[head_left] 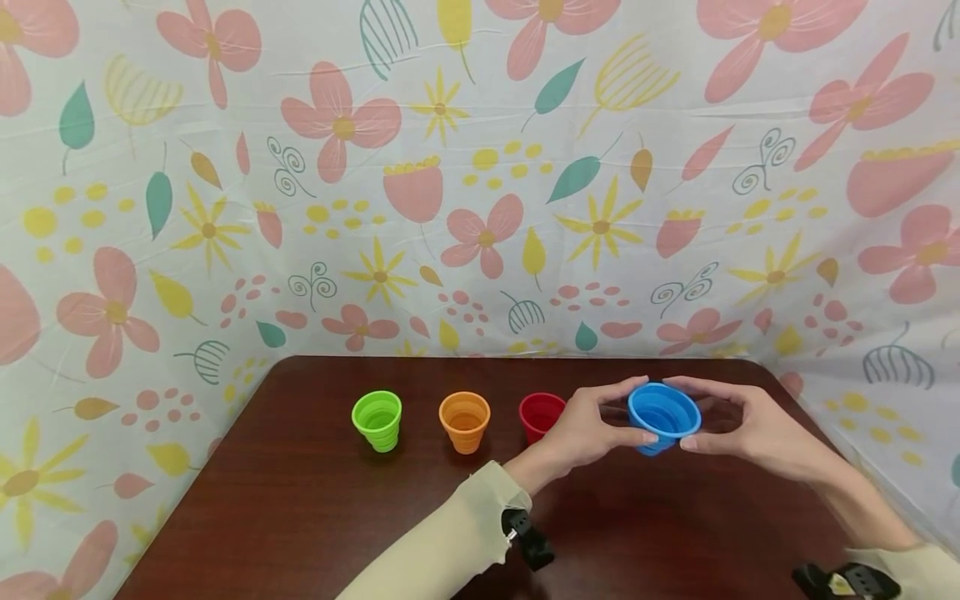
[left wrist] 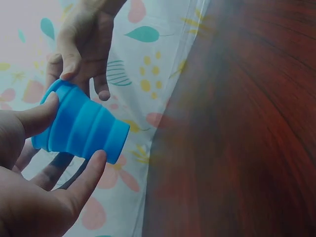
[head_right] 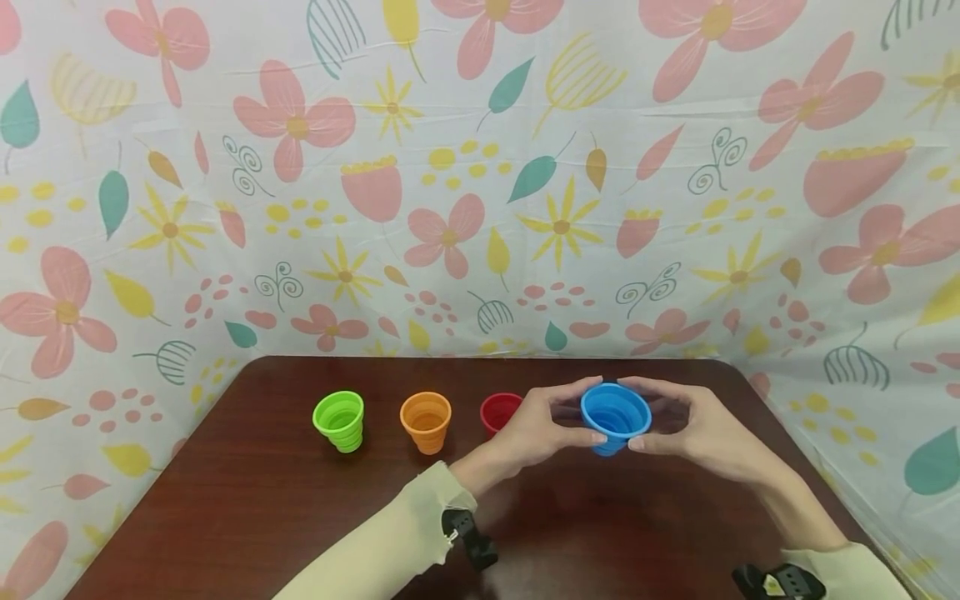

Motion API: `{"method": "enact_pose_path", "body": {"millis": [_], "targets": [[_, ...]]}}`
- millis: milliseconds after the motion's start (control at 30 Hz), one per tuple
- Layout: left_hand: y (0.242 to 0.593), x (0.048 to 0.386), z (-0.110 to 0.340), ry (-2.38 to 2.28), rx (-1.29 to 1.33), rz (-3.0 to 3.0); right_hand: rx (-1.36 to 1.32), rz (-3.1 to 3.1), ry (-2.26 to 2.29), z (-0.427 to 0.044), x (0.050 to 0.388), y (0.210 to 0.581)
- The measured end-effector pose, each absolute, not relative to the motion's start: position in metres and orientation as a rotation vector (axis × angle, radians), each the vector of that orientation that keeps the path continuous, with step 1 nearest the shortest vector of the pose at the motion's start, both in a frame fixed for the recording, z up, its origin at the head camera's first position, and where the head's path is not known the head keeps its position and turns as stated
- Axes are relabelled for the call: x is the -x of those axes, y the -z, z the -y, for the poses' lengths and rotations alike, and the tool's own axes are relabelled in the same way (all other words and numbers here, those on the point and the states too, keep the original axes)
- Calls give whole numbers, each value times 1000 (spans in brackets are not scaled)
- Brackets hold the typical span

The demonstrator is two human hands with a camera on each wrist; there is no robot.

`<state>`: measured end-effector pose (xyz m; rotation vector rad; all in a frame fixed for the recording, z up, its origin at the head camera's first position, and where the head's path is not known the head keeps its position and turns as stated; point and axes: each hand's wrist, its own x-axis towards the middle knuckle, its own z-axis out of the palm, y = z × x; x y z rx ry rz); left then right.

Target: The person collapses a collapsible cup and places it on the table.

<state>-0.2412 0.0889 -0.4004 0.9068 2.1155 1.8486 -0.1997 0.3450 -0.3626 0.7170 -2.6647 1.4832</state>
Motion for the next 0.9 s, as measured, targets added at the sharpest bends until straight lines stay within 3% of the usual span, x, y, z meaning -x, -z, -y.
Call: {"method": "enact_pose_path", "body": {"millis": [900], "targets": [[386, 229, -24, -1806, -912, -2182, -810, 2560, -1584, -290, 199, 360]]}}
